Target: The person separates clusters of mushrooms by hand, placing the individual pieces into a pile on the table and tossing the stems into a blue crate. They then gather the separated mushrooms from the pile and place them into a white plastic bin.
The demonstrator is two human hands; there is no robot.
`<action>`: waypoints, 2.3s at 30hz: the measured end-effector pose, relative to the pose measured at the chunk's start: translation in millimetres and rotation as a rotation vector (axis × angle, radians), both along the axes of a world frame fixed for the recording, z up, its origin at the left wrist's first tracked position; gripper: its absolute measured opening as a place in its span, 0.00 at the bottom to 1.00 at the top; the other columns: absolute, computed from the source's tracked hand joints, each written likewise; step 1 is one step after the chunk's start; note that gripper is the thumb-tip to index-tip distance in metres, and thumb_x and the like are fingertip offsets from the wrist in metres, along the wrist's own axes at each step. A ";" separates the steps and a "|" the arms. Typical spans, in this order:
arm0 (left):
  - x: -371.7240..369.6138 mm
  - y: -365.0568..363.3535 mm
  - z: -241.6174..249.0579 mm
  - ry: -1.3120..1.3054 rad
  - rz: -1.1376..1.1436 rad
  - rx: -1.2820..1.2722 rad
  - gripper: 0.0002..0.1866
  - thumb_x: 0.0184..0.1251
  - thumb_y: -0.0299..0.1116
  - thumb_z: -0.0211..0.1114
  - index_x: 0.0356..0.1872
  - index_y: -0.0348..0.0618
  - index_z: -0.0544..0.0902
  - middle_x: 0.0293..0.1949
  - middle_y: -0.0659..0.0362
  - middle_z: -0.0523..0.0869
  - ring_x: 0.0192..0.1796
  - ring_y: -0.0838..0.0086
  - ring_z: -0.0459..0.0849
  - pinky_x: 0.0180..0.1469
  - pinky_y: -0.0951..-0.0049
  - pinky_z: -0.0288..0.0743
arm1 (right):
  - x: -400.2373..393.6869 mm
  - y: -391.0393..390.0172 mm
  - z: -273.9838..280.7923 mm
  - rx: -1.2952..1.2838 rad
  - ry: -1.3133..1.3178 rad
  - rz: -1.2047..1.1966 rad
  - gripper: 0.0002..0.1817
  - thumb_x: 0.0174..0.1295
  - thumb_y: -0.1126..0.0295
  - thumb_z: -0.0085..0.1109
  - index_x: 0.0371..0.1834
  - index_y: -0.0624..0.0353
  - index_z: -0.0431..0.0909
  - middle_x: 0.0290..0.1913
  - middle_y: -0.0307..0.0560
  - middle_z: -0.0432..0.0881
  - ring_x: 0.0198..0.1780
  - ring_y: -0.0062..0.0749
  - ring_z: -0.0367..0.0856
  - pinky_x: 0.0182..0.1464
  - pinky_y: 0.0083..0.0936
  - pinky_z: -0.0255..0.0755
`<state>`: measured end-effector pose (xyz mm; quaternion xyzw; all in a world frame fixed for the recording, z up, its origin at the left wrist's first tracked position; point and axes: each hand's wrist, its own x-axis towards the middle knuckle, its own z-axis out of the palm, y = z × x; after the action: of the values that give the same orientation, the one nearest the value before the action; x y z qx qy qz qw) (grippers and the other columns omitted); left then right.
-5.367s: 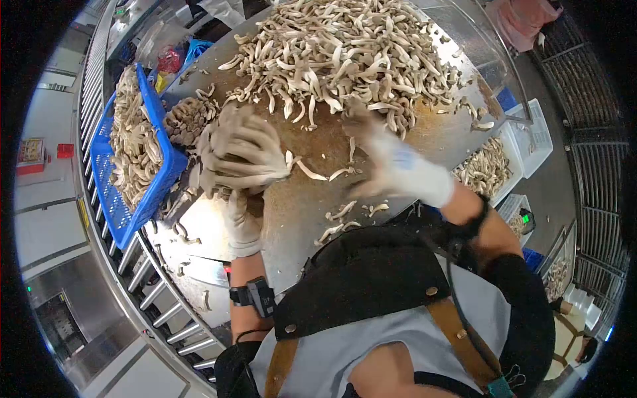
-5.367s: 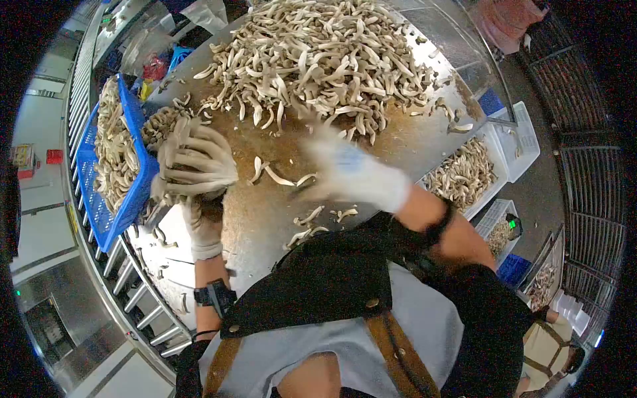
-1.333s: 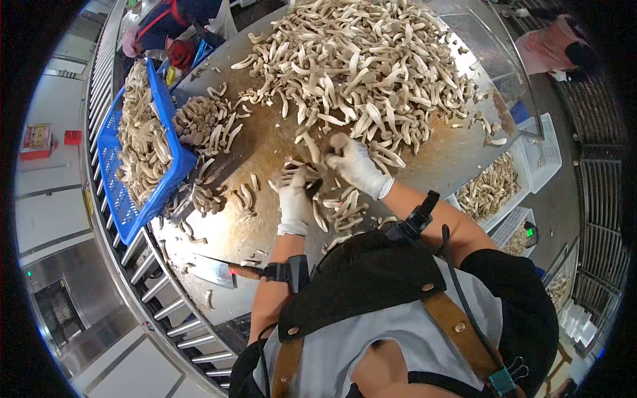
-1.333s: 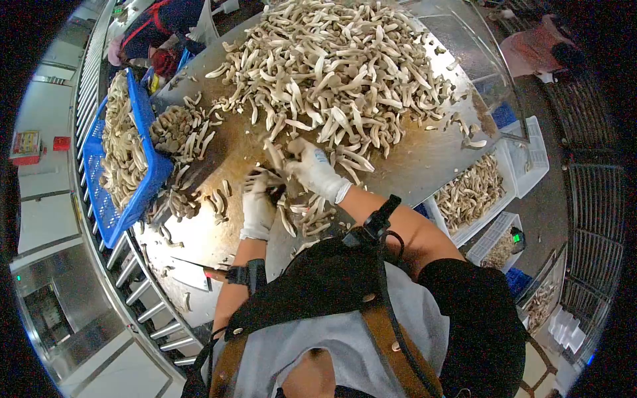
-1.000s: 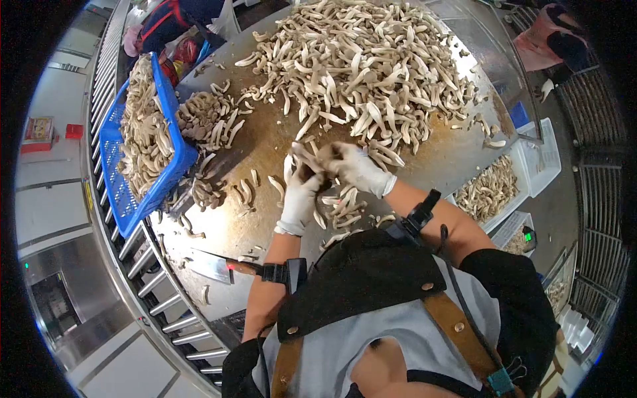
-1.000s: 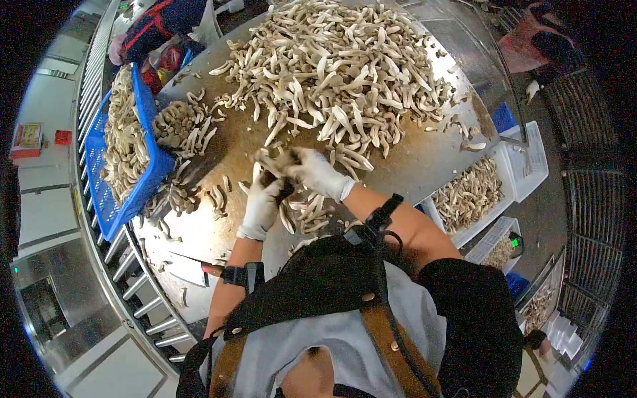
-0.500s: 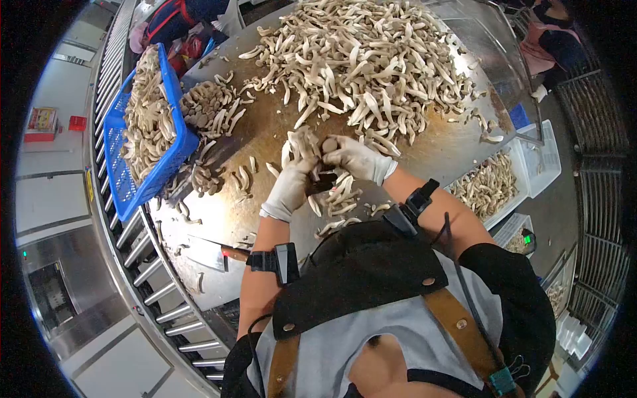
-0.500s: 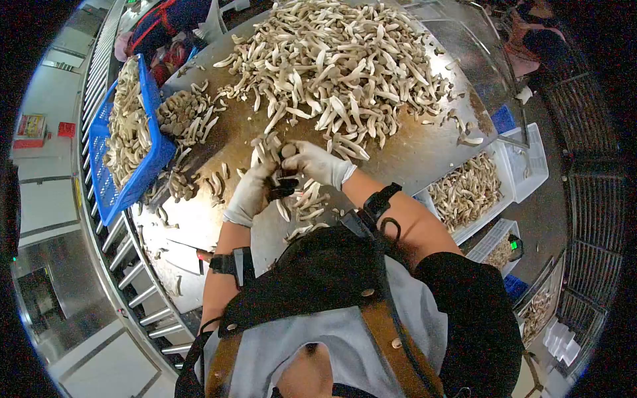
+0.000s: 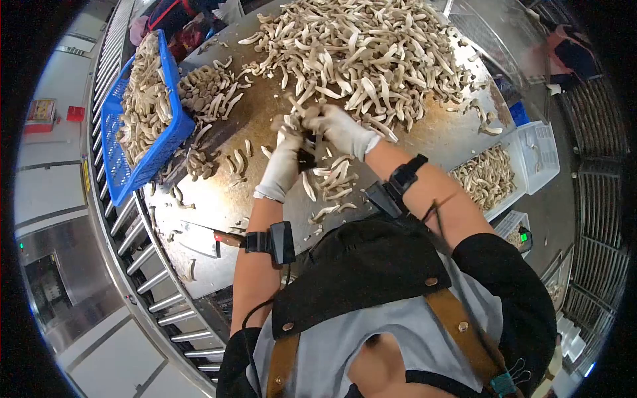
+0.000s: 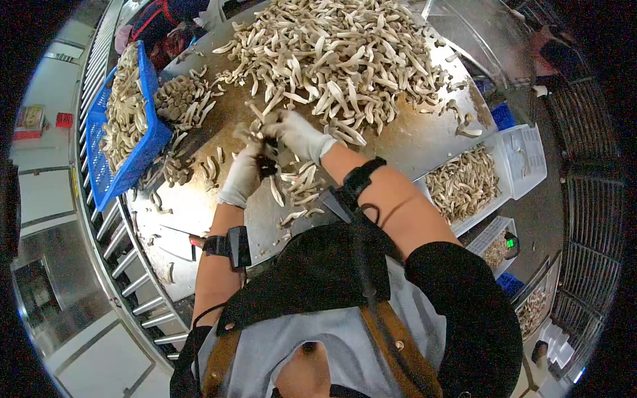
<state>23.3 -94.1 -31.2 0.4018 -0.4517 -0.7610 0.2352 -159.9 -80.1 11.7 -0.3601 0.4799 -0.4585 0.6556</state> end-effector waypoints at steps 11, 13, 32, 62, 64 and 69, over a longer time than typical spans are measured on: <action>15.8 -7.9 -10.8 0.211 0.210 0.199 0.16 0.74 0.40 0.54 0.54 0.42 0.77 0.38 0.58 0.84 0.35 0.72 0.83 0.39 0.72 0.79 | -17.1 -15.2 -57.6 -0.022 0.059 -0.107 0.21 0.61 0.65 0.64 0.51 0.67 0.72 0.41 0.49 0.77 0.38 0.35 0.76 0.46 0.33 0.73; 24.7 11.7 4.0 -0.098 0.150 -0.074 0.21 0.71 0.44 0.58 0.58 0.42 0.75 0.42 0.53 0.83 0.39 0.68 0.84 0.43 0.70 0.79 | -22.9 4.8 -30.6 -0.183 0.596 -0.181 0.26 0.59 0.60 0.66 0.54 0.65 0.70 0.47 0.57 0.76 0.46 0.44 0.76 0.52 0.39 0.71; -15.6 25.6 -26.3 -0.765 0.150 -0.922 0.45 0.53 0.42 0.72 0.72 0.39 0.61 0.68 0.32 0.60 0.70 0.37 0.60 0.71 0.45 0.56 | -98.6 -20.1 13.2 -0.127 0.595 -0.305 0.20 0.65 0.71 0.53 0.59 0.65 0.68 0.40 0.56 0.82 0.39 0.51 0.82 0.46 0.43 0.75; 72.7 -91.0 -32.6 -0.673 -0.100 -0.917 0.50 0.41 0.38 0.79 0.66 0.28 0.63 0.62 0.39 0.70 0.65 0.47 0.69 0.67 0.54 0.64 | 65.6 -103.1 -80.0 0.001 0.162 0.300 0.28 0.65 0.57 0.63 0.58 0.69 0.67 0.48 0.48 0.81 0.49 0.30 0.78 0.54 0.27 0.73; 78.4 -80.8 -5.2 -0.901 -0.047 -1.226 0.52 0.39 0.43 0.81 0.65 0.28 0.64 0.62 0.39 0.69 0.67 0.47 0.67 0.68 0.50 0.61 | 48.6 -99.6 -21.1 0.101 -0.069 0.295 0.28 0.64 0.68 0.63 0.61 0.72 0.63 0.53 0.51 0.79 0.51 0.28 0.78 0.54 0.25 0.74; 68.6 -30.6 6.9 0.112 0.554 0.085 0.41 0.54 0.55 0.73 0.63 0.42 0.69 0.60 0.52 0.73 0.60 0.59 0.73 0.61 0.54 0.71 | 29.7 -51.4 -0.7 0.016 -0.155 -0.041 0.40 0.59 0.74 0.65 0.70 0.72 0.51 0.63 0.58 0.69 0.56 0.33 0.76 0.58 0.27 0.73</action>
<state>91.8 -124.8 -24.3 0.4766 -0.2786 -0.7072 0.4418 -130.2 -131.5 11.0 -0.3082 0.4386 -0.4945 0.6842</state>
